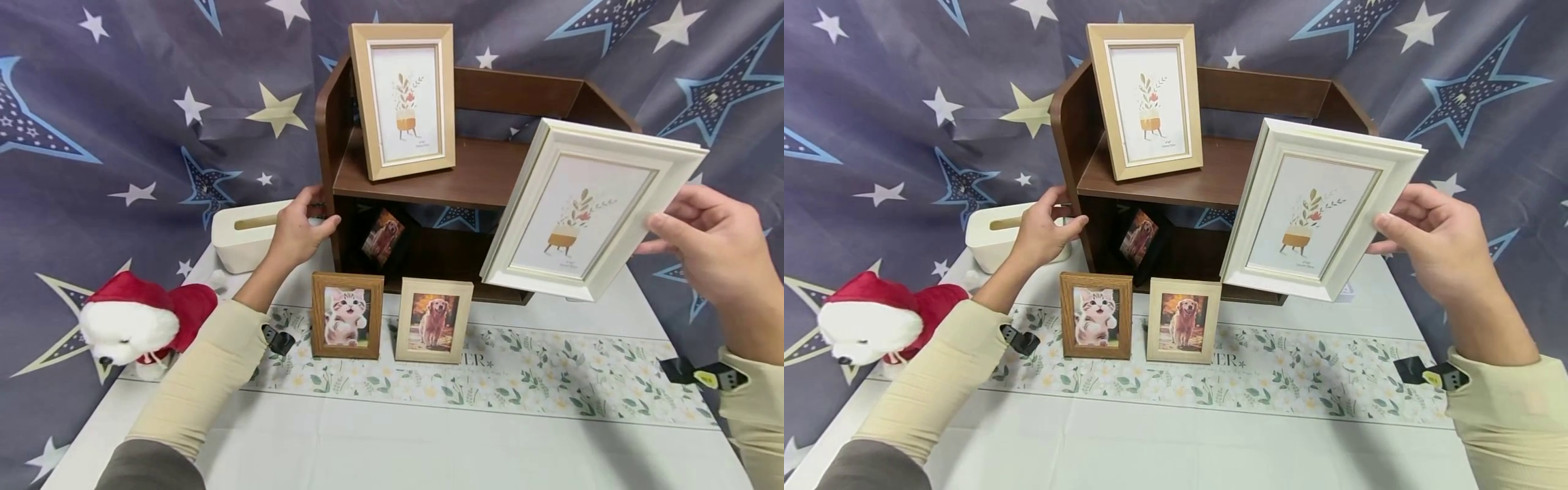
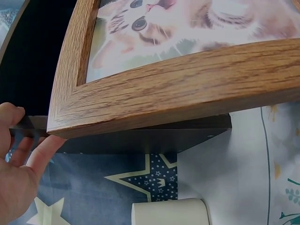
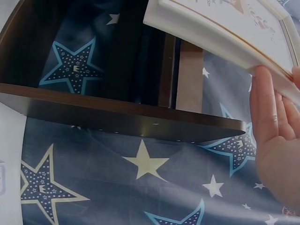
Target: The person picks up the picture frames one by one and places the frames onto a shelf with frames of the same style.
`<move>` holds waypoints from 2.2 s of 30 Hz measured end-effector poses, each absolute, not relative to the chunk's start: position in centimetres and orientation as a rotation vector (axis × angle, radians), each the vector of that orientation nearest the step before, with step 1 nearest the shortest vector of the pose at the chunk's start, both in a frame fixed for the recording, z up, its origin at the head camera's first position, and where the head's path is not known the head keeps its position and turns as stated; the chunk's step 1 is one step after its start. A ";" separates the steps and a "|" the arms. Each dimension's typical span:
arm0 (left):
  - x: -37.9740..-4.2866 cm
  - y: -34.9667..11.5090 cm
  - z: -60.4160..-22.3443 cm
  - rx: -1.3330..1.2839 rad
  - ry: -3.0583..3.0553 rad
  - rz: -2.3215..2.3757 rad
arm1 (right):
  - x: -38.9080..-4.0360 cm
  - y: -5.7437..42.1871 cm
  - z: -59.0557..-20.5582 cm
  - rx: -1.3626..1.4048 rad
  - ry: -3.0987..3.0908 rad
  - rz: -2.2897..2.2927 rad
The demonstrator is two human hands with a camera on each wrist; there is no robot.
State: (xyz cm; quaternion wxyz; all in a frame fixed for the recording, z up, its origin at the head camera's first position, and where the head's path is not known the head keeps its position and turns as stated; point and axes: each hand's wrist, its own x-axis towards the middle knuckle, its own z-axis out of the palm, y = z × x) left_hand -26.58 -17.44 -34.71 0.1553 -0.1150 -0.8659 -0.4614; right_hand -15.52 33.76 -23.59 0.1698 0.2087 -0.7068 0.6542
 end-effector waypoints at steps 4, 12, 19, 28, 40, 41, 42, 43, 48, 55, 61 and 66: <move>-26.6 -17.4 -34.8 -0.332 -2.470 -1.317 | -15.7 33.6 -23.0 0.591 -1.971 1.892; -26.6 -17.5 -34.8 -0.328 -2.467 -1.303 | -16.4 33.1 -21.8 0.608 -1.828 2.000; -26.6 -17.4 -34.8 -0.328 -2.473 -1.314 | -17.0 32.9 -21.0 0.627 -1.743 2.052; -26.5 -17.4 -34.5 -0.326 -2.478 -1.313 | -17.4 32.3 -19.8 0.503 -1.789 2.040; -26.6 -17.3 -34.6 -0.323 -2.470 -1.321 | -18.8 30.3 -18.2 0.176 -1.921 1.917; -26.6 -17.3 -34.6 -0.324 -2.469 -1.322 | -18.9 30.2 -18.1 0.153 -1.941 1.895; -26.6 -17.3 -34.7 -0.326 -2.468 -1.323 | -19.0 30.0 -17.9 0.133 -1.950 1.884; -26.6 -17.3 -34.7 -0.328 -2.467 -1.321 | -19.2 29.9 -17.8 0.110 -1.960 1.876; -26.5 -17.2 -34.8 -0.330 -2.460 -1.323 | -19.9 29.2 -17.4 0.065 -1.921 1.905; -26.6 -17.2 -34.9 -0.357 -2.429 -1.312 | -20.9 28.3 -17.3 0.055 -1.903 1.879; -26.5 -17.1 -34.9 -0.367 -2.407 -1.313 | -21.8 27.8 -17.3 0.021 -1.877 1.934; -26.5 -17.1 -35.0 -0.365 -2.409 -1.280 | -22.6 27.5 -17.2 -0.016 -1.881 1.951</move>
